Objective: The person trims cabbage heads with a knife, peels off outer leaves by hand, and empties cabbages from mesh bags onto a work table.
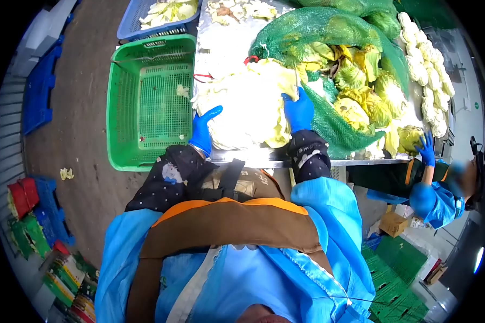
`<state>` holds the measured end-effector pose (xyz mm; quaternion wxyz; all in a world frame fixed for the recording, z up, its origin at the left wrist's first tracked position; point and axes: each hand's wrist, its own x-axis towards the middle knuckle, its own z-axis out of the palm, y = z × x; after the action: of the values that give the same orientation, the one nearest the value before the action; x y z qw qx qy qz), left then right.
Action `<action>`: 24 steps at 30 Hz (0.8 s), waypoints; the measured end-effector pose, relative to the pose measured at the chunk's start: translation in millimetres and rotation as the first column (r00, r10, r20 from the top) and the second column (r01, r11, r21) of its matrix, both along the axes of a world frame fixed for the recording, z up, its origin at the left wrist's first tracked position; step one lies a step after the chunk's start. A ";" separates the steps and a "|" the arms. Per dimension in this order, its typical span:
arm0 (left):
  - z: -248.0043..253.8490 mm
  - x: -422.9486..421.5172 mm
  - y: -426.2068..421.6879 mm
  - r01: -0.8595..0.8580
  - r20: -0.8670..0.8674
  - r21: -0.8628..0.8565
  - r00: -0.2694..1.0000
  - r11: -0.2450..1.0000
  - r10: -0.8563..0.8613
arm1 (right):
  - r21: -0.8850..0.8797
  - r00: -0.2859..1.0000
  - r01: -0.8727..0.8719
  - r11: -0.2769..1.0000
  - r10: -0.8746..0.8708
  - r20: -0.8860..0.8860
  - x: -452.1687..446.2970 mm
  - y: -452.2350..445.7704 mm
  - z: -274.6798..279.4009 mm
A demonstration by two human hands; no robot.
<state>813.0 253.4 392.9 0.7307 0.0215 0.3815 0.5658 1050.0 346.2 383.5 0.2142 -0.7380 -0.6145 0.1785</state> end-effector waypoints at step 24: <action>105.3 -48.5 23.6 0.230 -0.533 0.512 0.841 0.828 0.096 | -0.308 0.052 -0.519 0.797 -0.330 -0.943 -7.8 -21.5 35.0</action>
<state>764.5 276.9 498.1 0.5755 0.4045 0.3879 0.5956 1042.2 324.7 418.5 0.3194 -0.3837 -0.2543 0.8283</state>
